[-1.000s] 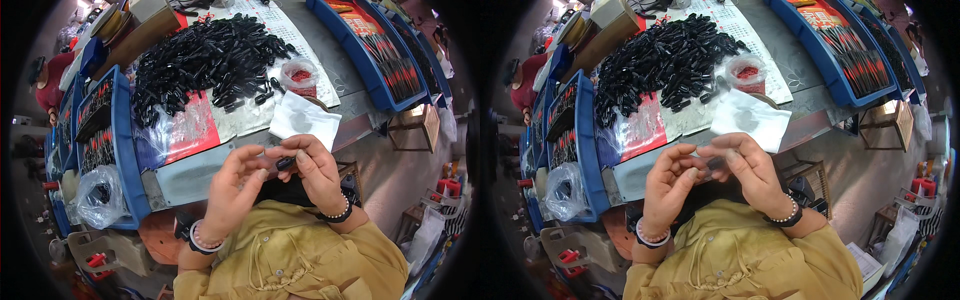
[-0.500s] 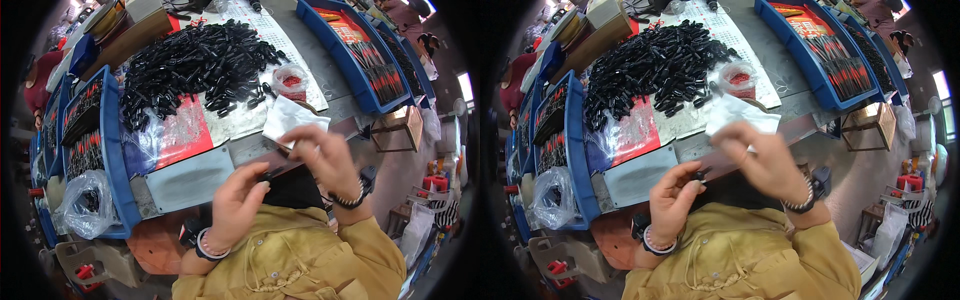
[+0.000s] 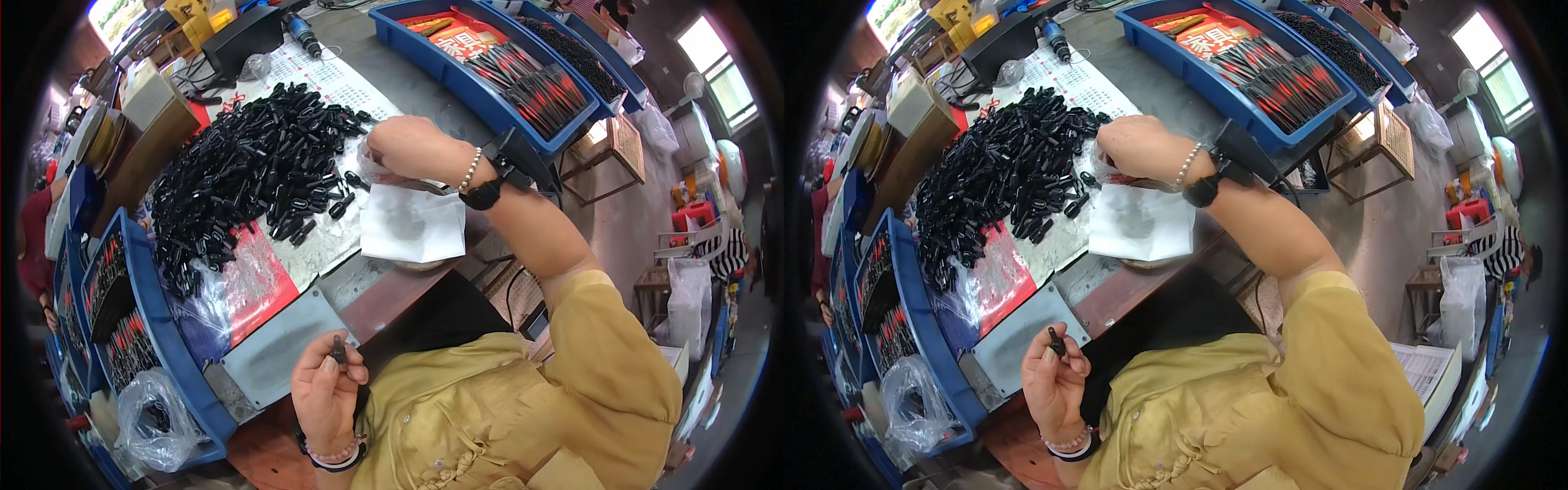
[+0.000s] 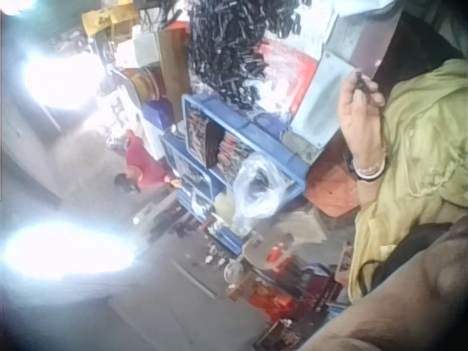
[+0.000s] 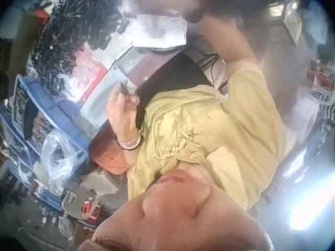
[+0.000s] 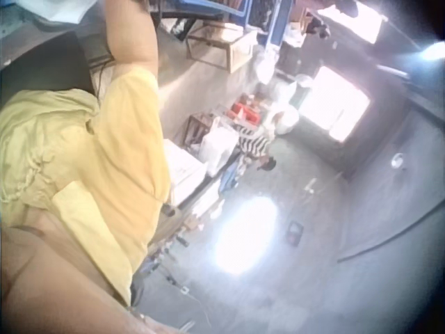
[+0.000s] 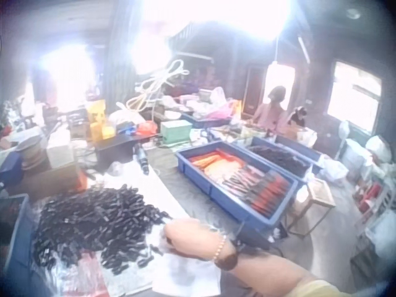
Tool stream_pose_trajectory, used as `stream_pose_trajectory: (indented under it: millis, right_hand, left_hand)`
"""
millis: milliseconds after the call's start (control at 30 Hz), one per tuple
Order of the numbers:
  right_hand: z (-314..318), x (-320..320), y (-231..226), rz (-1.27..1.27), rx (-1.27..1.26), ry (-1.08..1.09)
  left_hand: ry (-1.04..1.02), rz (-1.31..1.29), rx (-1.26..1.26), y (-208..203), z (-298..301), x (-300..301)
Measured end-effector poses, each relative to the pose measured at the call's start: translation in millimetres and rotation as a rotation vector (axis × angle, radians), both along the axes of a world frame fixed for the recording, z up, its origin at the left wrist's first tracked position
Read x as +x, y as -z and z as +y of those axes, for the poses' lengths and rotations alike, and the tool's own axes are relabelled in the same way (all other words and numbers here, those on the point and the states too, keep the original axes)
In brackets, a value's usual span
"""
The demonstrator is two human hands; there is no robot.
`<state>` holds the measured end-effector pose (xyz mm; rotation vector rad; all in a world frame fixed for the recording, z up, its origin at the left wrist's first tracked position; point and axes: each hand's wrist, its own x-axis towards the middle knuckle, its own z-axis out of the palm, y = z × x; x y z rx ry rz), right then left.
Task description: The person repeatedly picks up small black plastic key bodies from a pile on the table, inserts a red pin into each one, and places the assembled units into a blue tray. The process is repeated continuously throughout the clip.
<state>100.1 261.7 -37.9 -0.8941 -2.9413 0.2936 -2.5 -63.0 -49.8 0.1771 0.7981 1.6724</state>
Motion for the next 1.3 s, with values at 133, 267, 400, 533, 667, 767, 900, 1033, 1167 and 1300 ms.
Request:
stream_pose_trajectory:
  millis: [133,267,400,533,667,767,900,1033,1167,1300]
  right_hand:
    - [-1.1,-1.7,-3.6,-0.007,-0.047,-0.034]
    - [-0.5,3.4,-3.4,0.087,-0.028,-0.001]
    - [0.8,16.4,-6.9,0.296,-0.126,0.080]
    - [-17.0,23.5,-16.8,0.520,-0.247,0.143]
    - [-63.4,38.9,-31.0,0.736,-0.751,0.086]
    - [-103.8,51.4,-34.6,0.701,-1.125,0.162]
    - [-137.5,50.6,-19.0,0.688,-1.389,0.163]
    - [-151.3,49.0,-4.0,0.761,-1.554,0.236]
    - [-155.9,46.9,2.1,0.766,-1.648,0.263]
    - [-162.5,45.8,2.3,0.741,-1.653,0.215]
  left_hand:
    - [0.016,-0.024,0.003,0.8,2.5,2.4]
    - [0.054,-0.076,0.016,-2.0,6.8,6.9]
    - [0.058,0.028,-0.083,-2.7,8.7,12.0]
    - [0.136,0.036,-0.028,-1.6,11.2,9.0]
    - [0.137,0.034,-0.033,-1.3,14.9,13.3]
    - [0.152,0.028,-0.081,-1.5,17.1,16.7]
    - [0.161,-0.020,-0.111,-2.4,17.3,18.9]
    - [0.157,0.053,-0.141,-4.5,14.8,21.9]
    - [0.163,0.134,-0.128,-5.8,10.6,25.5]
    - [0.172,0.286,-0.136,-5.1,8.0,28.0]
